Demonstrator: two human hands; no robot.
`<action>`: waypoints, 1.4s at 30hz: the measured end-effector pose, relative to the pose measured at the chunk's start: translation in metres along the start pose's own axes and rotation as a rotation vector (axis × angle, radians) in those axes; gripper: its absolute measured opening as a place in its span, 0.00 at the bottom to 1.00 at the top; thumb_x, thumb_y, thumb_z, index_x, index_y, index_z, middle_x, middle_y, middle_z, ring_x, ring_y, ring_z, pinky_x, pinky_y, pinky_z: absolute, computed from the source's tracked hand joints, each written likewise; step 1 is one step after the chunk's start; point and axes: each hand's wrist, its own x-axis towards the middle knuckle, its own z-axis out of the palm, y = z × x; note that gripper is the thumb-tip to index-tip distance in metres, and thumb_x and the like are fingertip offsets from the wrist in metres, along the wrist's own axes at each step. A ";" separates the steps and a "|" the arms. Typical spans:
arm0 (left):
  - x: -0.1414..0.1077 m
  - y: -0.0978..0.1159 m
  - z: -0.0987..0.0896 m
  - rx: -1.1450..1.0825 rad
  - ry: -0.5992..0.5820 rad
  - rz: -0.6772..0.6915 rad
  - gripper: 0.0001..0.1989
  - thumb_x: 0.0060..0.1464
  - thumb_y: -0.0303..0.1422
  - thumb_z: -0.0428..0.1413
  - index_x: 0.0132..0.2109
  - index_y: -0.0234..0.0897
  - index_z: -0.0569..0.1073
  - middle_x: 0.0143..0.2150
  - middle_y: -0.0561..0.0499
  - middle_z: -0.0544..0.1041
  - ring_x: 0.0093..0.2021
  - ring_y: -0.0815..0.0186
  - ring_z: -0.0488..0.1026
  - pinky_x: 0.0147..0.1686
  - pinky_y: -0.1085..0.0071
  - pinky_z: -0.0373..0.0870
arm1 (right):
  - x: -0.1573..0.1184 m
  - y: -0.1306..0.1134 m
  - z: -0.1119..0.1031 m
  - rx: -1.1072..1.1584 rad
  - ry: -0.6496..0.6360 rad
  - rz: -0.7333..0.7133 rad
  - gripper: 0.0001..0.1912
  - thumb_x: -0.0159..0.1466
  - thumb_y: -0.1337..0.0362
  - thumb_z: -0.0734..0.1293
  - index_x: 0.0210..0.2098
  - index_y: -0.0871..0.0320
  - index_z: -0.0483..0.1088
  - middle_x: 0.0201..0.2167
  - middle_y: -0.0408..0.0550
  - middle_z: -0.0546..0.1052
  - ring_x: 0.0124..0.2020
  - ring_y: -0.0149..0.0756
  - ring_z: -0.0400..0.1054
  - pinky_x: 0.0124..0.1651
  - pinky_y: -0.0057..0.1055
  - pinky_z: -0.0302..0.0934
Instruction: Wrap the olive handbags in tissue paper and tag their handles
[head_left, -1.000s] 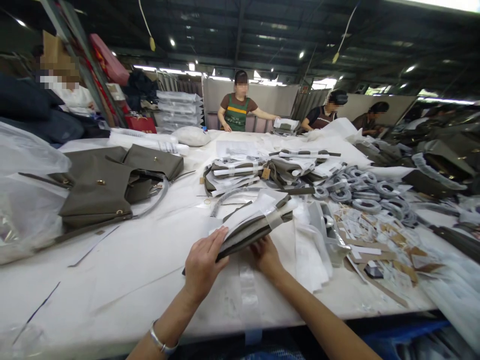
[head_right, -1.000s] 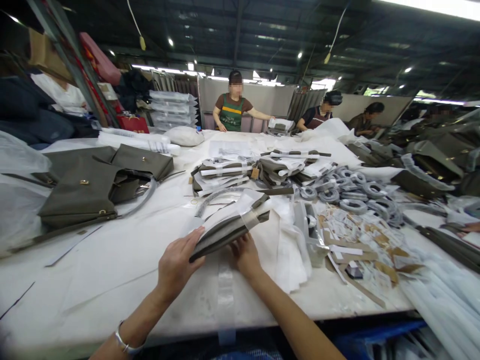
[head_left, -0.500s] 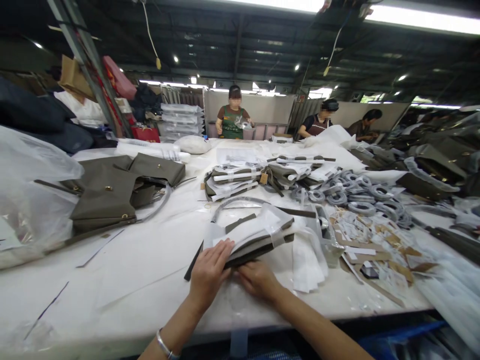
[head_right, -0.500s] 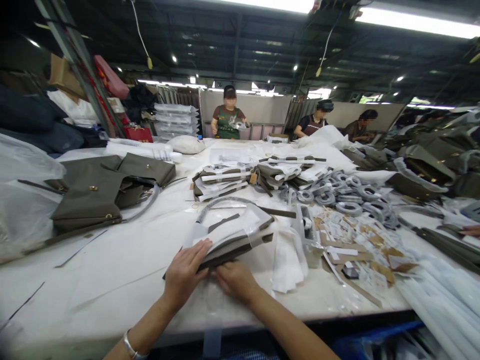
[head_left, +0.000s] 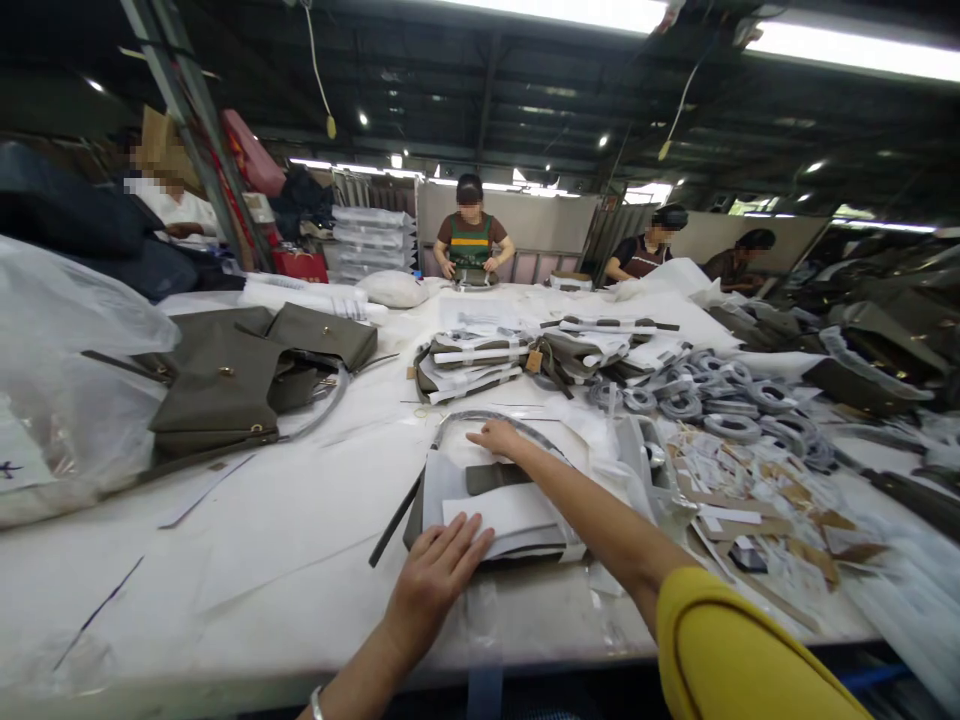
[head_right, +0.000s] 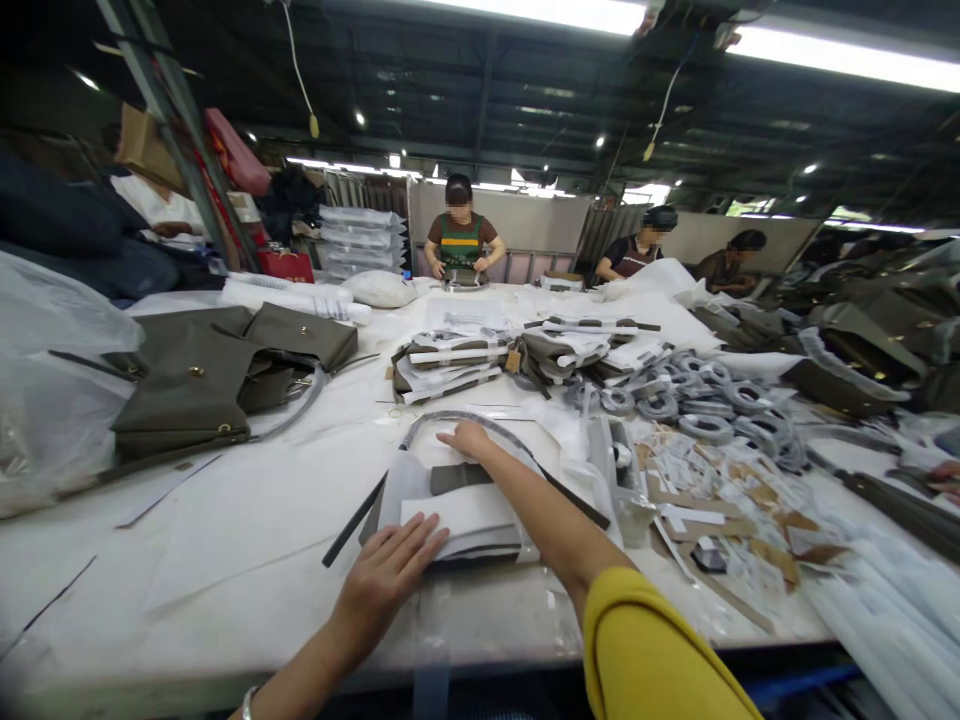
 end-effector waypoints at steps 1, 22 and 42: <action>-0.001 0.000 0.000 -0.005 0.013 0.008 0.21 0.66 0.24 0.47 0.63 0.40 0.67 0.60 0.45 0.73 0.60 0.61 0.70 0.53 0.65 0.68 | 0.008 0.002 0.007 0.001 -0.015 0.035 0.13 0.54 0.58 0.76 0.24 0.59 0.73 0.26 0.51 0.77 0.36 0.41 0.71 0.42 0.35 0.62; 0.013 0.029 0.001 -0.031 0.085 -0.057 0.18 0.68 0.25 0.45 0.60 0.40 0.70 0.60 0.50 0.73 0.59 0.62 0.71 0.52 0.65 0.66 | 0.021 -0.002 0.040 0.552 -0.055 -0.102 0.13 0.53 0.56 0.73 0.26 0.62 0.74 0.16 0.38 0.69 0.20 0.26 0.57 0.26 0.25 0.52; 0.007 0.027 0.002 -0.071 -0.056 -0.033 0.20 0.68 0.26 0.44 0.63 0.35 0.66 0.58 0.43 0.75 0.57 0.60 0.72 0.54 0.61 0.66 | -0.168 0.024 -0.002 0.238 -0.044 -0.736 0.13 0.65 0.71 0.65 0.42 0.54 0.80 0.44 0.48 0.81 0.45 0.34 0.76 0.52 0.30 0.69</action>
